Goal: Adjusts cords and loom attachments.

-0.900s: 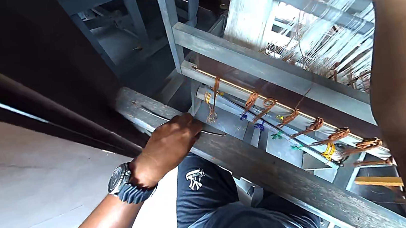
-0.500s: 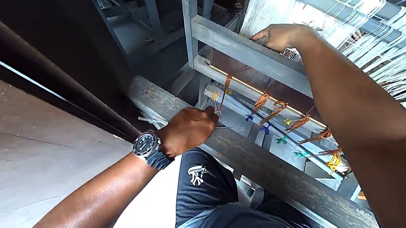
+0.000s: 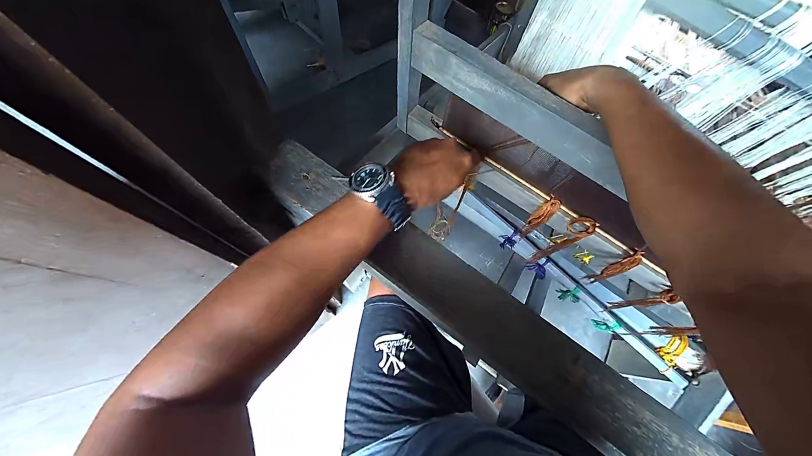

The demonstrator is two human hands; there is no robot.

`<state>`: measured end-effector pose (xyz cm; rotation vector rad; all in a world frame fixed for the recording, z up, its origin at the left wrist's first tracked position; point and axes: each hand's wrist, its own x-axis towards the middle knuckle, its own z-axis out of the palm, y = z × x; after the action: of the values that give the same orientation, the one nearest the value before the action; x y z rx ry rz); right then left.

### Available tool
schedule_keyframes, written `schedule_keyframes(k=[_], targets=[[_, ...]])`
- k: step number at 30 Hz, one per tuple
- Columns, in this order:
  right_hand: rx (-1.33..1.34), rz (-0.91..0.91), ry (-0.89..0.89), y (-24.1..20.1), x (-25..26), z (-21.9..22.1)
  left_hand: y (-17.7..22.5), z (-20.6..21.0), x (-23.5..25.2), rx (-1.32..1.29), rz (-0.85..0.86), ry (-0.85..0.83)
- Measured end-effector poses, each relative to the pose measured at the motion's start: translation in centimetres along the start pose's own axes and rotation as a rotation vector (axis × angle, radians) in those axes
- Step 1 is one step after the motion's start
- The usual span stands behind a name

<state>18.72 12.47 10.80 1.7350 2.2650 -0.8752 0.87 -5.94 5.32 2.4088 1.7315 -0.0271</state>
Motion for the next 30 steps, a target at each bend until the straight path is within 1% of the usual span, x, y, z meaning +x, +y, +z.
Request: schedule_keyframes(k=[3,6,12,14,16,18,20,25,30], targets=[[0.063,0.021,-0.004,-0.2,-1.0,0.3,-1.4,0.7,2.5,0.017,0.074,-0.011],[0.129,0.001,-0.038,0.4,-0.7,0.4,-1.9,1.5,4.0,0.000,0.063,-0.050],[0.085,0.052,0.024,0.4,-0.8,0.4,-3.2,2.5,5.5,-0.113,0.115,-0.061],[0.115,0.041,0.004,0.6,-0.5,0.3,-3.5,3.1,5.7,-0.208,0.038,-0.082],[0.143,0.039,-0.011,0.6,-0.5,0.4,-3.9,3.4,5.5,-0.386,-0.071,-0.156],[0.147,0.068,0.004,0.3,-1.0,0.5,-4.2,3.9,5.5,-0.517,-0.131,-0.218],[0.154,0.077,0.008,0.1,-1.4,0.5,-4.1,4.1,5.4,-0.588,-0.170,-0.240],[0.184,-0.002,-0.042,0.1,-1.7,0.5,-3.6,4.5,5.8,-0.628,-0.210,-0.247],[0.184,0.020,-0.028,-0.1,-1.9,0.6,-3.6,4.8,6.6,-0.627,-0.227,-0.232]])
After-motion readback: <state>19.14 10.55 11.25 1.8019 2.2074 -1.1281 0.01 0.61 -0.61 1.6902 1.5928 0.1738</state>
